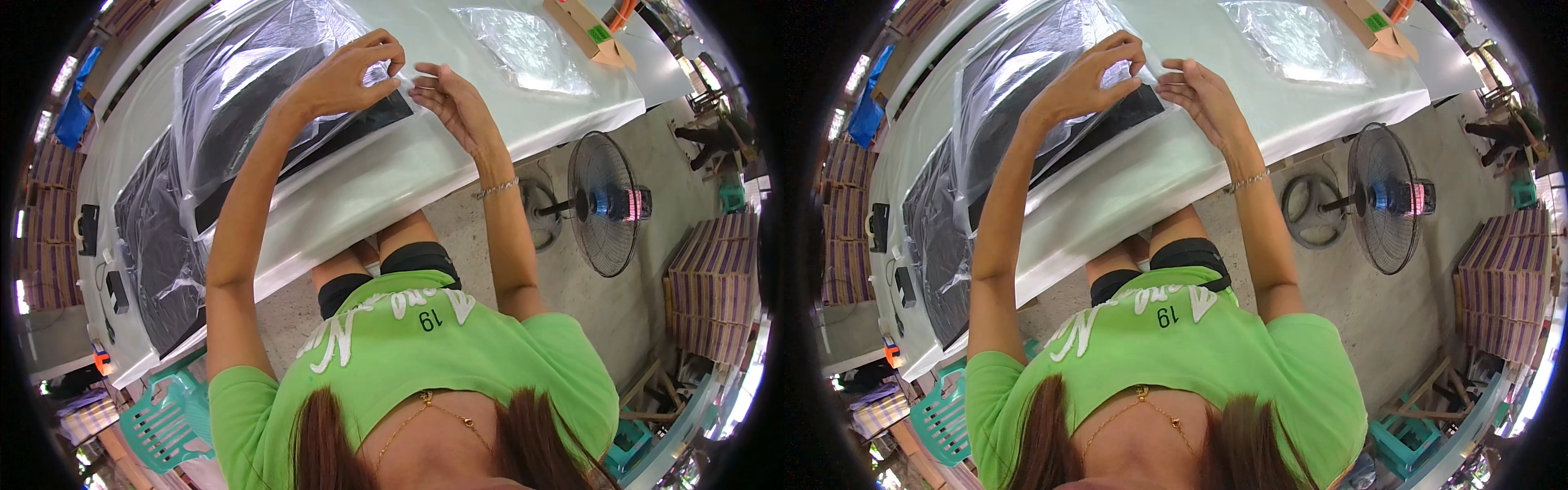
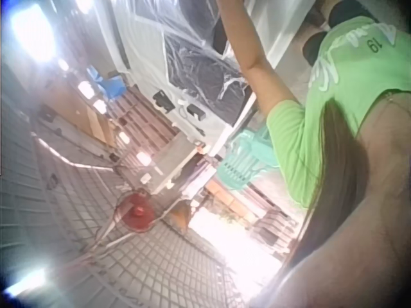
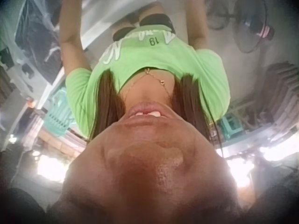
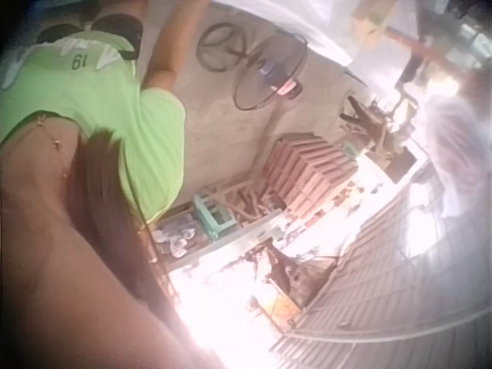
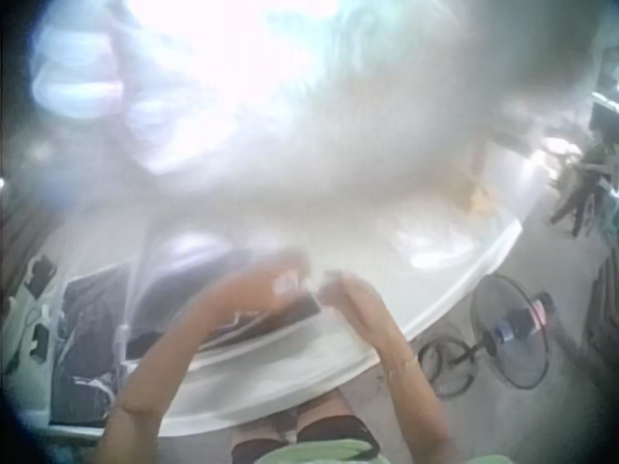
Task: The person pulls a board covered in a black sleeve towards them on a table, unfolds a sheet of plastic film, and smooths the film over the board by hand before repeating the process for a second board.
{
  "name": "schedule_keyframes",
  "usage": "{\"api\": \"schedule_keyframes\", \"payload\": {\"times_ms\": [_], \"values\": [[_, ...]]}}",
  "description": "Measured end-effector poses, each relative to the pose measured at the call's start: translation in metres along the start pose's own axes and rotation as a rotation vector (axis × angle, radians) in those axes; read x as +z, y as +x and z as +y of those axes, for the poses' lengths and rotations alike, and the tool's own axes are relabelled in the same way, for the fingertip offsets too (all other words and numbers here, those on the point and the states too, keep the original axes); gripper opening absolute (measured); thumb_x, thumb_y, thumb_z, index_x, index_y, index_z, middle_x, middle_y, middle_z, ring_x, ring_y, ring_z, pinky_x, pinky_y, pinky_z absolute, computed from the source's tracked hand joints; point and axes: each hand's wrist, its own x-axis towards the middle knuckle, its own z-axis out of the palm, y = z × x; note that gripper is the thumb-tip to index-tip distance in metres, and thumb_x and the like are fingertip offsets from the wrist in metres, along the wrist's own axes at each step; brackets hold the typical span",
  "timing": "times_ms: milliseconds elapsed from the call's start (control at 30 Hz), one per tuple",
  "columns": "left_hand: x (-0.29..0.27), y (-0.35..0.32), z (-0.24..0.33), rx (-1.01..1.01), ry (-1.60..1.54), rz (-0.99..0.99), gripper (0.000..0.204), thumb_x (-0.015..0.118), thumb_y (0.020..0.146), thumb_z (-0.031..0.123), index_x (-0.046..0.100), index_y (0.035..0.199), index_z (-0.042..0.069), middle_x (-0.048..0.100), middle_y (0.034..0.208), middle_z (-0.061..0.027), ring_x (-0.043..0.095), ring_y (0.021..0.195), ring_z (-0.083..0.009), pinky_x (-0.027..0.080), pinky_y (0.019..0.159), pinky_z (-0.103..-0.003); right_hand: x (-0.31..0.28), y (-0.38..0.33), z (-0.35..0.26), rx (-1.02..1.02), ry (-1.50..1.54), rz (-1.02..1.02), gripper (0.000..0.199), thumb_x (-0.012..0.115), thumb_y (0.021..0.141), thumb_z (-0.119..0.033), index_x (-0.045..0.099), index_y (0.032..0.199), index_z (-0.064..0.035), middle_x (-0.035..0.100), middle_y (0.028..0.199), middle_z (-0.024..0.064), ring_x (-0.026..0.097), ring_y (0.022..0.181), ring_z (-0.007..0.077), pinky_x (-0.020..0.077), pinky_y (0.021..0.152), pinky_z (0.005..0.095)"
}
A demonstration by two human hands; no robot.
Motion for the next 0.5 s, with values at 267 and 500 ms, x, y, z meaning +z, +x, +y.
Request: {"api": "schedule_keyframes", "payload": {"times_ms": [267,500], "values": [[-0.022,-0.032,0.021,-0.003,0.026,0.188,0.014,0.060,0.083,0.012,0.051,0.089,0.003,0.050,0.099,-0.0088,0.050,0.096,-0.0250,0.039,0.092,-0.034,0.023,0.108,0.009,0.559,0.720,-0.700,0.073,0.030,0.094,-0.058,0.045,0.124,0.0074,0.056,0.110,0.0192,0.058,0.105,0.0322,0.0492,0.094,0.0443],[-0.055,-0.114,0.003,-0.253,0.056,0.562,0.025,0.066,0.086,0.022,0.060,0.105,0.007,0.055,0.112,-0.0055,0.054,0.106,-0.0187,0.043,0.088,-0.032,0.041,0.184,0.054,0.483,-0.193,-0.234,0.059,0.071,0.082,-0.015,0.040,0.125,0.0103,0.056,0.113,0.0221,0.067,0.081,0.0233,0.0605,0.064,0.0312]]}}
